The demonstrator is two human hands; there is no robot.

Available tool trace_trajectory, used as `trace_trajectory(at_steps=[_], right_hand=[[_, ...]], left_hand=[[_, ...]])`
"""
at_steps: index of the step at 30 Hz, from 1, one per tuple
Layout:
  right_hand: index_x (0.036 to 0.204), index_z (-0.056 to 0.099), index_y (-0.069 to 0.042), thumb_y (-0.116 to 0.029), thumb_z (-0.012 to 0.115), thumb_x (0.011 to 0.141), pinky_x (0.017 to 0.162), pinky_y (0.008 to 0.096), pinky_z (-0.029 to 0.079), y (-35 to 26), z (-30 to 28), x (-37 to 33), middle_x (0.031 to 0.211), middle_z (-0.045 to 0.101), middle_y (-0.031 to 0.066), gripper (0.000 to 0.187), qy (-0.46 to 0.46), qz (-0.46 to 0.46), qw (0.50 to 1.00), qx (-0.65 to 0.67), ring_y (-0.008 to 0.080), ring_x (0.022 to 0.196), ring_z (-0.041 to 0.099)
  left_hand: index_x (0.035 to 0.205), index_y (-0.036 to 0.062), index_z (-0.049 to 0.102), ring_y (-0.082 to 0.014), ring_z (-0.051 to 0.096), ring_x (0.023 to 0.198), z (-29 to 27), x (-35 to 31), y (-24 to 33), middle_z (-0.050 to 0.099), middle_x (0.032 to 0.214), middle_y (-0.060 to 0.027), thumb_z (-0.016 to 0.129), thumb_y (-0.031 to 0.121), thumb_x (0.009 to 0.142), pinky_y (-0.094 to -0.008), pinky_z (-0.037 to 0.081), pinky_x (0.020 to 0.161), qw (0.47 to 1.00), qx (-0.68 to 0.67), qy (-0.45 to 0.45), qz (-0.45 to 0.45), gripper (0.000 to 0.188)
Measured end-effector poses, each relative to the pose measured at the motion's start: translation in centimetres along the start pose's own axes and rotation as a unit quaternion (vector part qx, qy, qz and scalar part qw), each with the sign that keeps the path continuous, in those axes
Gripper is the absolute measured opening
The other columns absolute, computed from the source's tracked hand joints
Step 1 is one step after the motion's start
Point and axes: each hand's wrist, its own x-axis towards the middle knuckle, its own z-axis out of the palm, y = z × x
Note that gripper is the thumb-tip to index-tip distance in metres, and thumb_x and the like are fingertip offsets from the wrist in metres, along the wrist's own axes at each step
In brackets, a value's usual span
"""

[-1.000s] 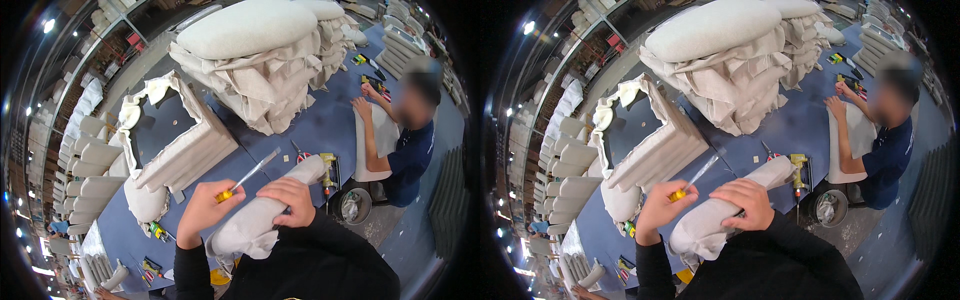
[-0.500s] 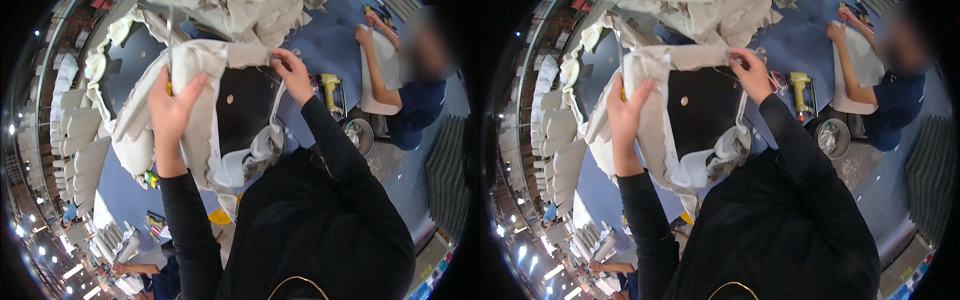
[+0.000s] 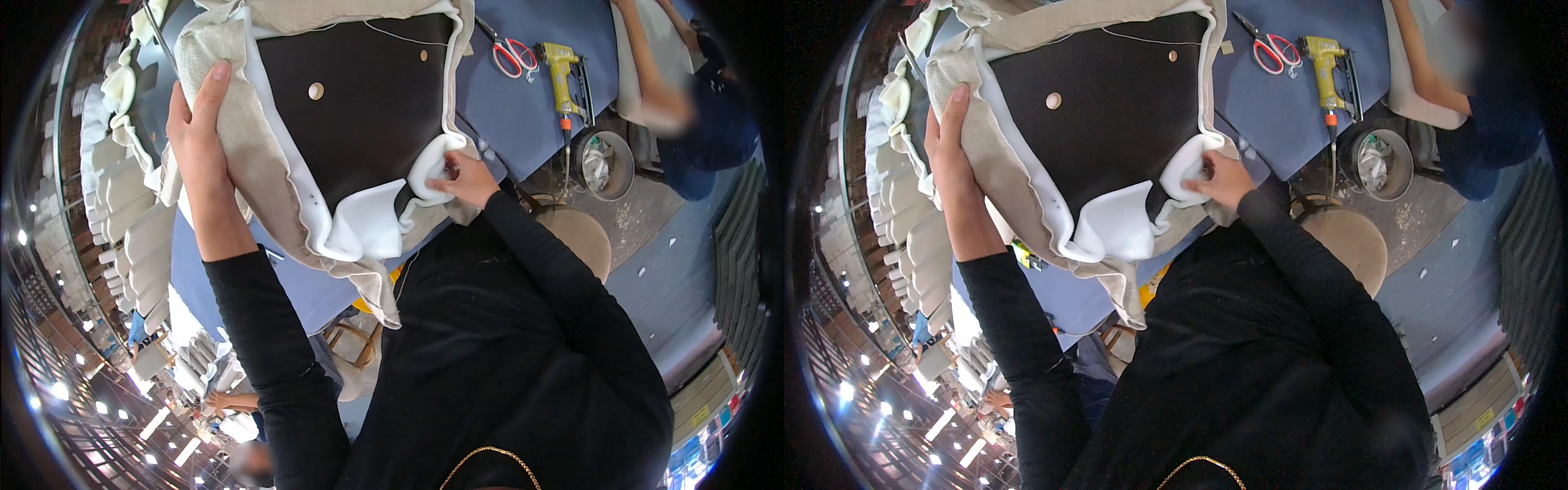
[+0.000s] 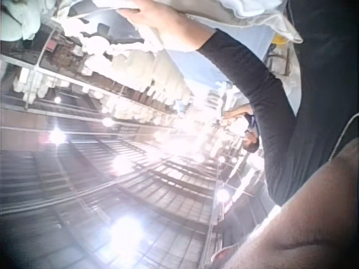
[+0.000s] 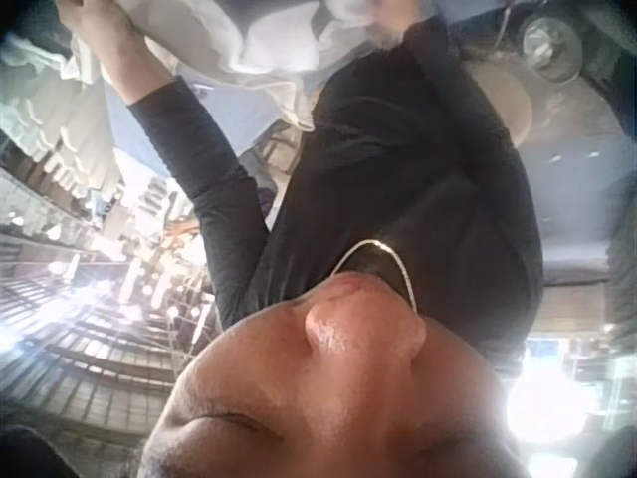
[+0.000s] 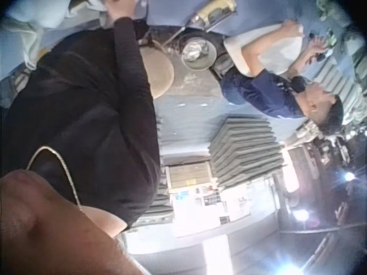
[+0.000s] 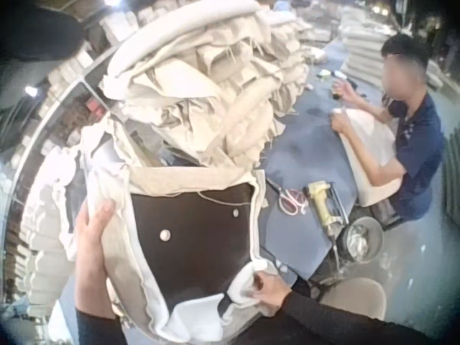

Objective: The person uses a yellow-handled screwdriver to tuck and secure fabric into the seams of a white upholstered chair component. They repeatedly probe the edges, pull the fabric taut, and adjust the covering while holding the piece in both hands. The work continues on the same item throughout the clip.

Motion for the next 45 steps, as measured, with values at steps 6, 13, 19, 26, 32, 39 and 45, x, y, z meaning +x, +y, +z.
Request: trace_trajectory(at_steps=[6,13,19,26,32,39,45], right_hand=[[0.110,0.075,0.003,-0.030,0.086,0.088,0.083,0.0446,0.058,2.6,1.5,1.2,0.100,0.076,0.0249,0.041,0.060,-0.022,0.998,-0.014,0.0400,0.090,0.074],[0.105,0.077,0.001,-0.016,0.076,0.098,0.063,0.0327,0.050,0.3,-2.6,-1.6,0.080,0.072,0.0102,0.019,-0.102,-0.079,0.983,0.131,0.0177,0.064,0.062],[0.092,0.065,-0.004,-0.032,0.072,0.104,0.051,0.0281,0.039,-11.2,-14.1,-8.8,0.074,0.061,0.0037,0.032,-0.201,-0.185,0.867,0.417,0.0089,0.057,0.053],[0.087,0.048,-0.009,-0.043,0.048,0.111,0.068,0.0323,0.041,-22.5,-23.6,-7.3,0.076,0.051,0.0041,0.042,-0.079,-0.331,0.799,0.496,0.0162,0.074,0.051],[0.114,0.071,0.000,-0.024,0.061,0.108,0.070,0.0259,0.046,-26.6,-24.6,-5.6,0.087,0.068,0.0028,0.026,0.031,-0.315,0.909,0.271,0.0095,0.074,0.060],[0.107,0.066,-0.007,-0.029,0.064,0.110,0.068,0.0230,0.045,-31.3,-22.2,-4.7,0.090,0.060,-0.0043,0.023,-0.108,-0.284,0.928,0.214,0.0054,0.077,0.056],[0.117,0.060,-0.008,-0.027,0.060,0.109,0.073,0.0218,0.045,-36.5,-18.8,-3.3,0.099,0.058,-0.0045,0.020,-0.270,-0.302,0.887,0.221,0.0035,0.086,0.054]], left_hand=[[0.120,-0.0032,0.071,-0.0145,0.066,0.096,1.5,-3.7,2.8,0.074,0.106,-0.0072,0.086,0.033,0.091,-0.0284,0.050,0.091,0.998,0.001,-0.029,0.054,0.049],[0.108,-0.0027,0.072,-0.0118,0.064,0.085,2.0,-6.9,4.0,0.075,0.093,-0.0056,0.092,0.030,0.085,-0.0283,0.052,0.079,0.990,0.019,-0.029,0.135,0.045],[0.114,-0.0029,0.070,-0.0155,0.065,0.084,-0.1,-9.5,3.5,0.073,0.094,-0.0072,0.095,0.030,0.076,-0.0298,0.053,0.079,0.985,-0.017,-0.065,0.158,0.055],[0.119,-0.0048,0.070,-0.0202,0.069,0.089,-5.4,-12.5,0.1,0.073,0.101,-0.0116,0.094,0.048,0.060,-0.0331,0.053,0.084,0.979,0.002,-0.111,0.174,0.083],[0.116,-0.0061,0.074,-0.0272,0.073,0.095,-6.7,-12.2,0.2,0.075,0.105,-0.0154,0.096,0.048,0.054,-0.0359,0.053,0.090,0.958,-0.053,-0.197,0.201,0.085],[0.115,-0.0022,0.077,-0.0204,0.066,0.087,-8.1,-10.1,2.5,0.075,0.097,-0.0086,0.099,0.035,0.059,-0.0319,0.050,0.080,0.923,-0.067,-0.310,0.218,0.071],[0.107,0.0044,0.075,-0.0025,0.048,0.068,-3.9,-10.7,6.9,0.061,0.076,0.0064,0.091,0.012,0.086,-0.0227,0.037,0.061,0.970,-0.220,-0.103,-0.024,0.028]])
